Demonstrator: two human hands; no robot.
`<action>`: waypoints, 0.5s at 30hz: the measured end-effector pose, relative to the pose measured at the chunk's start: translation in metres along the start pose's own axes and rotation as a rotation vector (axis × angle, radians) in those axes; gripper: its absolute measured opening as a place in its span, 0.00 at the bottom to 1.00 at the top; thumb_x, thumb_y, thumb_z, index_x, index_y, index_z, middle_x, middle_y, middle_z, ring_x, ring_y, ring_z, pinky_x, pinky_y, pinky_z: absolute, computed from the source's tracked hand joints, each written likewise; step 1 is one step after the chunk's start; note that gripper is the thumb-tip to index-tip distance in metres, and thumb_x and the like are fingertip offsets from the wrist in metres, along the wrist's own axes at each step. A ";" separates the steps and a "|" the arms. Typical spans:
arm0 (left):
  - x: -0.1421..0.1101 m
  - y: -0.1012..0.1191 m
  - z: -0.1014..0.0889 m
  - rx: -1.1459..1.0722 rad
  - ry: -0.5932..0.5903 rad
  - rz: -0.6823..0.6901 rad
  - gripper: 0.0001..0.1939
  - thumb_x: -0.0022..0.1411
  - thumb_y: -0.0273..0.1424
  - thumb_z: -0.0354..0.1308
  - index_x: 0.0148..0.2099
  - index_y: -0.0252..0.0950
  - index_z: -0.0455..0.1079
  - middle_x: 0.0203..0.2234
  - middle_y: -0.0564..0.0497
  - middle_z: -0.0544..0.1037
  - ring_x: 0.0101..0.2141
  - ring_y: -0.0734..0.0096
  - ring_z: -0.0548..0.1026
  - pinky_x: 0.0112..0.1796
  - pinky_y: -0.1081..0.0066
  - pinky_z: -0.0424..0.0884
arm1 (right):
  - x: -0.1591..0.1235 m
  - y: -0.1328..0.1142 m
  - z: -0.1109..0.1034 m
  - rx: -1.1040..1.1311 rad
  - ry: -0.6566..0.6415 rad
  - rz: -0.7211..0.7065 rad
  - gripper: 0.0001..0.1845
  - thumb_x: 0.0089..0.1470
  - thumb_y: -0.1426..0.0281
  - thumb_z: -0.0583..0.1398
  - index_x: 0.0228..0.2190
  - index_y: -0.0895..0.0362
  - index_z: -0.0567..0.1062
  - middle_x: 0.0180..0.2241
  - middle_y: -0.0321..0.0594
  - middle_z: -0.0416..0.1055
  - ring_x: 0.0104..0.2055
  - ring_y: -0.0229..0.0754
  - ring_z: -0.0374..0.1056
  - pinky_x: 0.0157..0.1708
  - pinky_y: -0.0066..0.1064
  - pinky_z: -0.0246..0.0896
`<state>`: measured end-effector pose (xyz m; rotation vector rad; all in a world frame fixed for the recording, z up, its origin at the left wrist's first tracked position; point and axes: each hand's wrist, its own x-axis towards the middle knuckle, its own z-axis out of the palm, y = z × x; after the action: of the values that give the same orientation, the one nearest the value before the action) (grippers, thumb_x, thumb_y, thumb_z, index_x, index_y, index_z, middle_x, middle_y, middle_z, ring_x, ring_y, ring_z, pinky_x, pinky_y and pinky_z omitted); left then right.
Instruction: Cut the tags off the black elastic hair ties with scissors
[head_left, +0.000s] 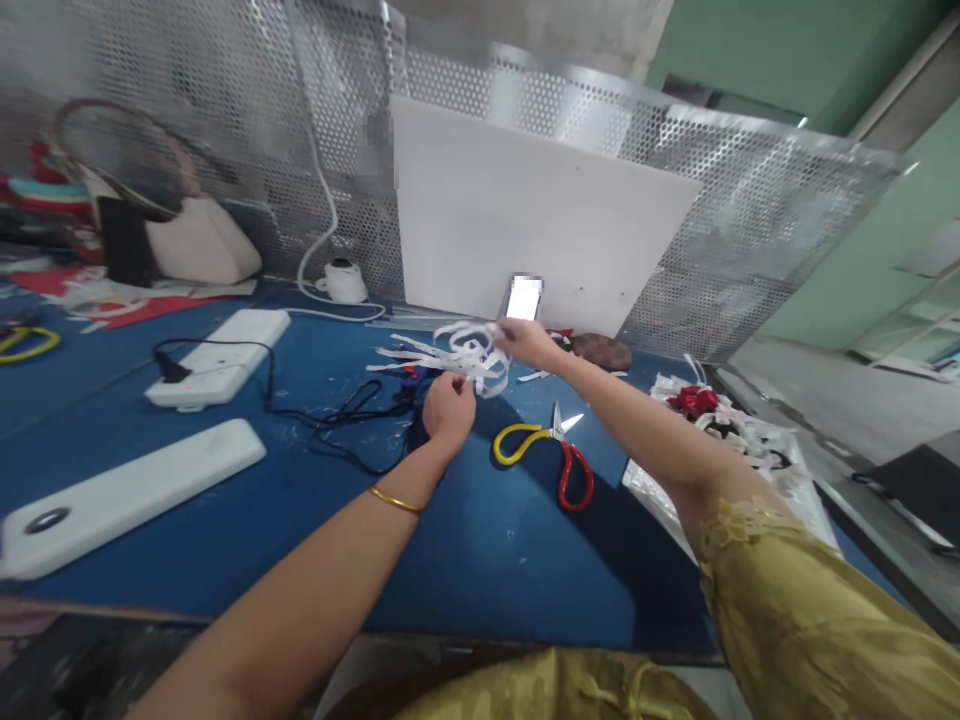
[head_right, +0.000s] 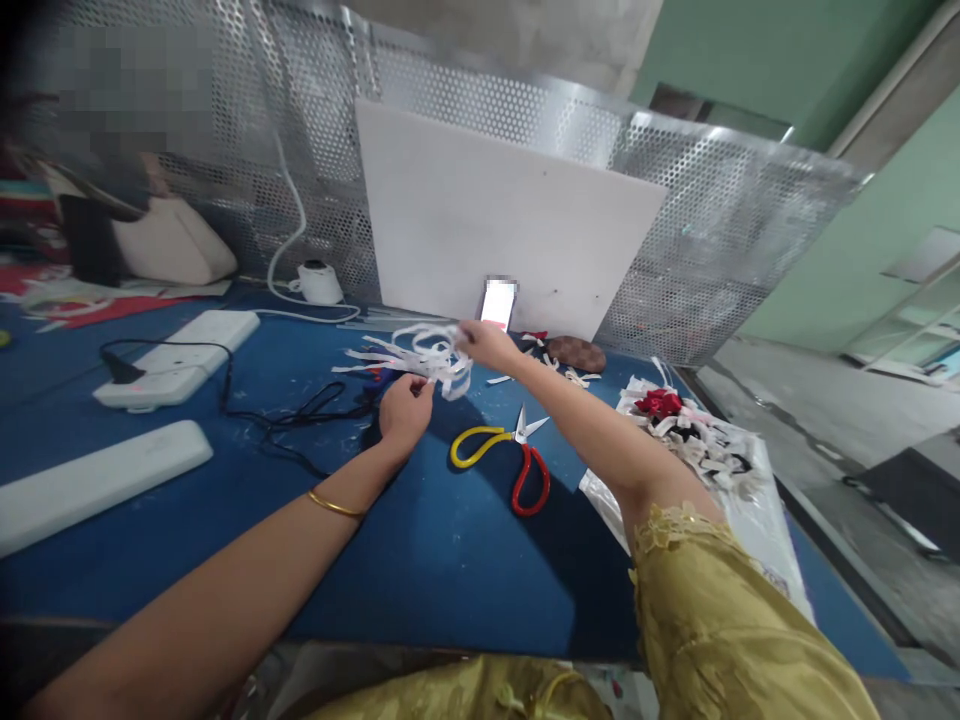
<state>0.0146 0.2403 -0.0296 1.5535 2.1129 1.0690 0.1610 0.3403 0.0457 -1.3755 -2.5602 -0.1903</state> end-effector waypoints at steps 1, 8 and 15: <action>0.001 -0.001 0.000 -0.016 0.006 -0.015 0.12 0.63 0.34 0.48 0.42 0.37 0.72 0.40 0.43 0.79 0.43 0.59 0.76 0.41 0.65 0.69 | -0.002 -0.006 0.006 -0.002 -0.059 -0.045 0.11 0.55 0.67 0.58 0.40 0.57 0.73 0.35 0.39 0.73 0.38 0.42 0.68 0.35 0.26 0.58; 0.002 -0.005 0.003 -0.094 -0.001 -0.040 0.11 0.60 0.34 0.52 0.41 0.38 0.73 0.41 0.43 0.80 0.43 0.55 0.76 0.41 0.63 0.70 | 0.016 -0.033 0.038 -0.022 -0.254 -0.184 0.45 0.46 0.72 0.65 0.63 0.52 0.55 0.60 0.51 0.59 0.48 0.50 0.71 0.40 0.32 0.64; 0.002 -0.004 0.004 -0.163 0.046 -0.015 0.06 0.57 0.30 0.55 0.36 0.37 0.73 0.38 0.43 0.79 0.41 0.54 0.76 0.41 0.61 0.70 | 0.032 -0.028 0.042 0.016 -0.247 -0.054 0.15 0.60 0.64 0.59 0.46 0.59 0.72 0.47 0.44 0.71 0.47 0.44 0.69 0.46 0.42 0.66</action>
<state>0.0138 0.2436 -0.0348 1.4475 2.0076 1.2495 0.1148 0.3598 0.0129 -1.4034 -2.7929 -0.0088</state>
